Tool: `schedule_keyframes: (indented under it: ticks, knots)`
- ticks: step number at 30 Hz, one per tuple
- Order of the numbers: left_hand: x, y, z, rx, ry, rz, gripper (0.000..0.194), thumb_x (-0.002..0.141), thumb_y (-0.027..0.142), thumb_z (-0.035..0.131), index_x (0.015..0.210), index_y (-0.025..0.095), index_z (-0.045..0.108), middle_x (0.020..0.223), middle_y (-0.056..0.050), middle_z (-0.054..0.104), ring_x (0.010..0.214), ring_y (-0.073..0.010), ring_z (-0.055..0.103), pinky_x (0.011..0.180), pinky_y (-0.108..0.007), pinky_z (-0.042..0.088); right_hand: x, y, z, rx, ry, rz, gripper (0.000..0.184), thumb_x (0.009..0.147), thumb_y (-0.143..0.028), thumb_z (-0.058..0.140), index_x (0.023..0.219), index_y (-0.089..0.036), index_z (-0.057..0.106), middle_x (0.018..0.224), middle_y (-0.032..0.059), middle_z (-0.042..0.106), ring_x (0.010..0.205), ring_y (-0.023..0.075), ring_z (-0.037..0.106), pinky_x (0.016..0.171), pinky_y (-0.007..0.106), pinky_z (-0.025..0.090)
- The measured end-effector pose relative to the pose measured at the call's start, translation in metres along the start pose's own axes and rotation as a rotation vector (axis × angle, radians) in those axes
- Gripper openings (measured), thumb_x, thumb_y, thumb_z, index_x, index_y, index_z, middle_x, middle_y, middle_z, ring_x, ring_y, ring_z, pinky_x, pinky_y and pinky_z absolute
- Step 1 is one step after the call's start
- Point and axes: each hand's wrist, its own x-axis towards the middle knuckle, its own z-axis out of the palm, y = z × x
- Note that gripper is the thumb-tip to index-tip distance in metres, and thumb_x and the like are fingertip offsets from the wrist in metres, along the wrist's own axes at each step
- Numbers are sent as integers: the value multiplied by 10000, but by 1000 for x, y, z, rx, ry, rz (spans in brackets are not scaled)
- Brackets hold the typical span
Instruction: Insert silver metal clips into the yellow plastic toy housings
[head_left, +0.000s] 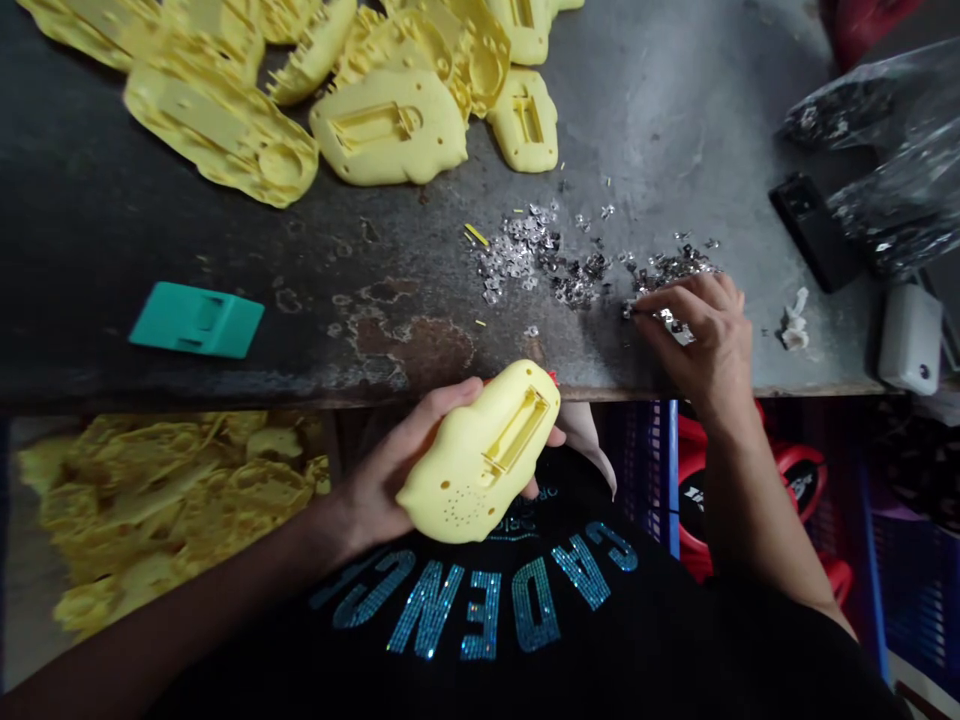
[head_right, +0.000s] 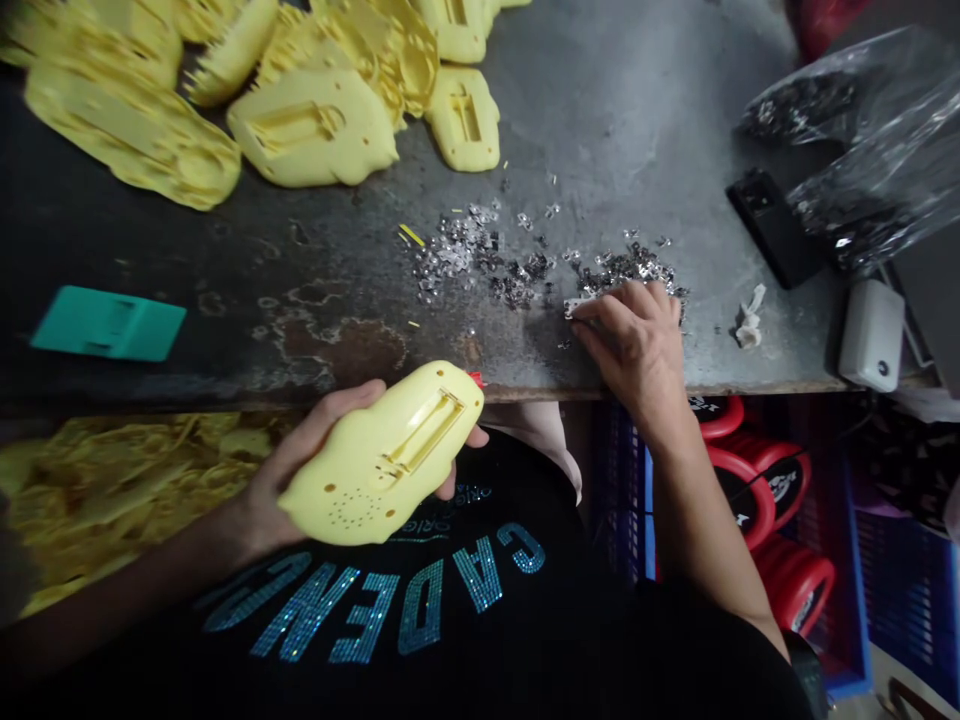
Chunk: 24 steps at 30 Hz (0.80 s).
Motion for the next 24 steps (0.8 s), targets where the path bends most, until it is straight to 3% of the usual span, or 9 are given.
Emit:
schedule_keyframes:
  ticks: [5,8,13,16,20,24]
  knots:
    - [0,-2,-4,32,17,-36,740,1071,712,621,1534,151,757,1304,-211,883,853,-305,873,590,-296,633,-39,-2,-17,114,-12,21,136,1104,-290,728,1100,-320,860,1051,45,830,980,267,705,946,473,553]
    - [0,-2,-4,49,11,-46,727,1055,728,639,1518,182,768,1323,-197,880,865,-313,880,596,-301,644,-56,2,-16,147,-20,62,177,1112,-265,712,1159,-323,872,1119,57,859,1032,271,744,960,473,580]
    - [2,-4,-4,64,18,-44,713,1061,728,622,1538,221,774,1358,-185,875,875,-306,881,619,-304,640,-68,11,-16,176,143,155,212,1091,-250,720,1238,-313,859,1106,50,855,1037,276,768,951,464,594]
    - [4,-5,0,61,28,-53,714,1057,719,633,1501,182,791,1336,-205,878,847,-296,874,623,-300,638,-56,12,-14,73,158,133,140,1086,-291,743,1158,-318,860,1066,43,846,1034,287,745,962,483,557]
    - [5,-5,6,55,36,-53,682,1056,700,658,1446,160,804,1330,-212,879,837,-290,870,656,-311,656,-19,9,-1,-91,57,31,117,1089,-373,750,1150,-346,847,1104,71,824,1102,338,681,956,510,483]
    - [1,-5,7,43,48,-16,673,1054,700,655,1422,162,821,1313,-211,883,828,-292,870,653,-313,660,12,7,13,-150,-17,-25,87,1066,-353,766,1114,-325,833,1124,102,800,1124,374,638,954,538,450]
